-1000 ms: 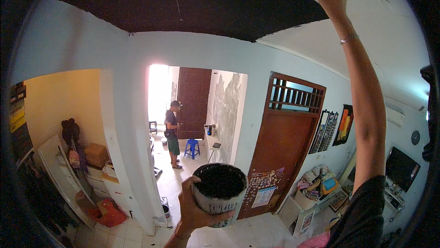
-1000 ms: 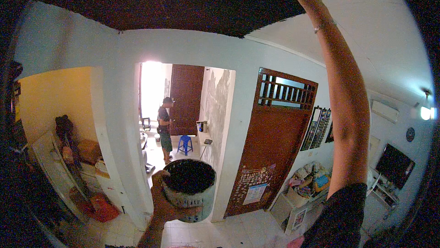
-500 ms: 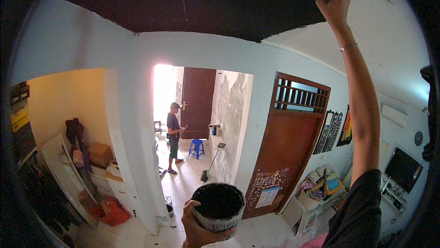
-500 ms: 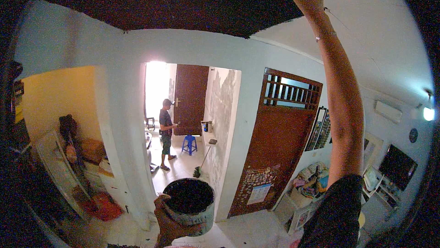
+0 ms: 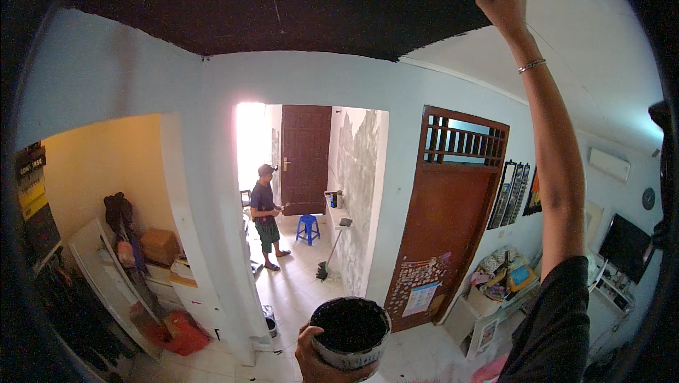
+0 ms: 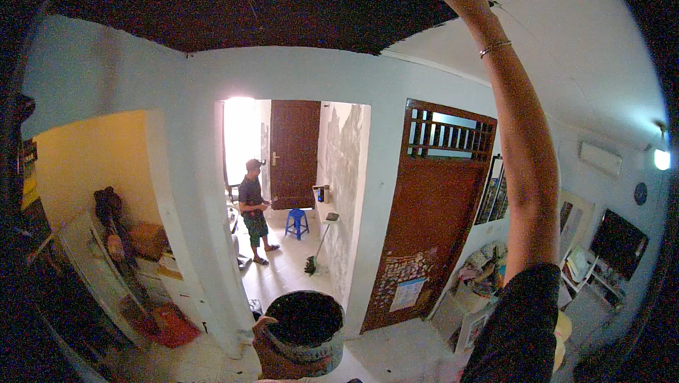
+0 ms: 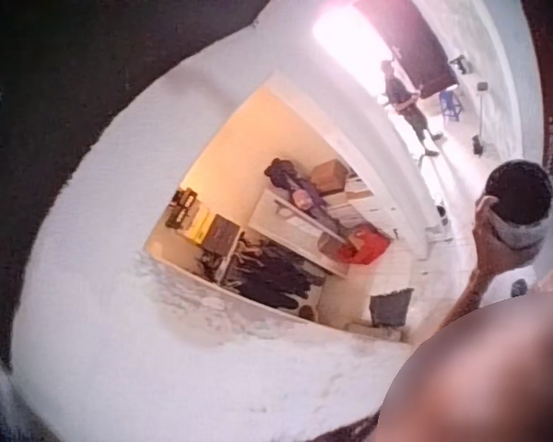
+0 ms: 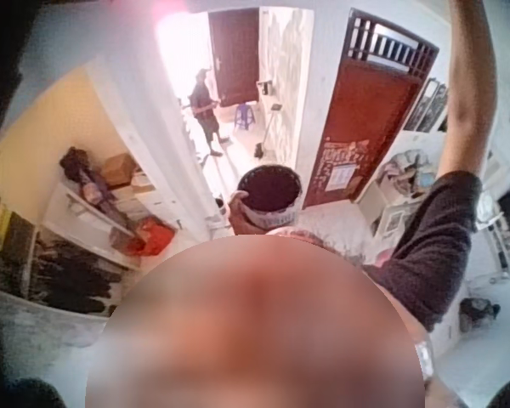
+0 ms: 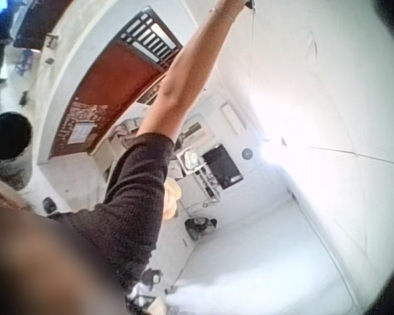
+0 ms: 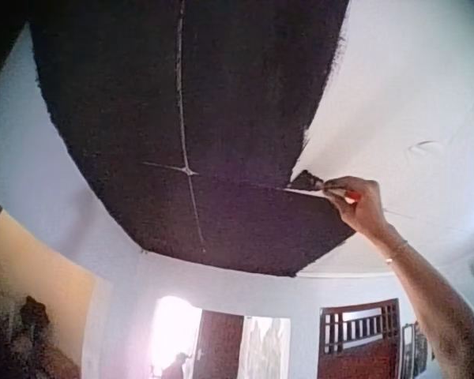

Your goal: The person paints a ceiling black using a paintbrush and a paint can. They repeatedly dip the brush into the can and apply paint to the ceiling in long strokes, working across different sections.

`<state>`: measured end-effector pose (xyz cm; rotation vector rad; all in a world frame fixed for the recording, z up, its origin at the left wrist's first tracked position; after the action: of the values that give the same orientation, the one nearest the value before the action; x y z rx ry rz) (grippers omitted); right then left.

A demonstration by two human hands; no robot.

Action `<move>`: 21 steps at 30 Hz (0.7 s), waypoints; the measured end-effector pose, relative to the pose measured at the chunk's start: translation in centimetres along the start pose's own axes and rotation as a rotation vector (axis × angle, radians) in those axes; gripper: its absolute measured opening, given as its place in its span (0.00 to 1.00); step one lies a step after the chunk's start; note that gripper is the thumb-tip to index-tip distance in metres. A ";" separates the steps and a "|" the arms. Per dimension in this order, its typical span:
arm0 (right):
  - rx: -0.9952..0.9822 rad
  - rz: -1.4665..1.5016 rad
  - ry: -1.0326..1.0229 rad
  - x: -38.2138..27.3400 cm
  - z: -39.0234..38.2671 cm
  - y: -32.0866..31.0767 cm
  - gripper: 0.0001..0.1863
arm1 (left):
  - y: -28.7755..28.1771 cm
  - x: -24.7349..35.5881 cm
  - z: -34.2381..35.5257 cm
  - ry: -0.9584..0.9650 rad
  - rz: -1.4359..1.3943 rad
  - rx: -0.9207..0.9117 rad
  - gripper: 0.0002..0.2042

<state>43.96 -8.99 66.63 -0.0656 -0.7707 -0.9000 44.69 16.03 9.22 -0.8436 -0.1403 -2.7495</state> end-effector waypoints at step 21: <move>0.041 -0.090 0.032 1.9 -1.0 2.1 0.05 | 0.9 0.2 -2.2 -0.043 0.019 0.045 0.55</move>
<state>46.78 -9.28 67.67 0.0198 -0.7668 -0.9684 43.66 14.73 7.52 -0.8881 -0.2013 -2.7009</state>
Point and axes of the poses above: each hand's wrist, its own z-axis towards the middle knuckle, its own y-axis out of the palm, x = y × z, the point moved 9 cm from there along z, towards the middle knuckle, and after that the axes turned 3 degrees about y, right-handed, at the moved point
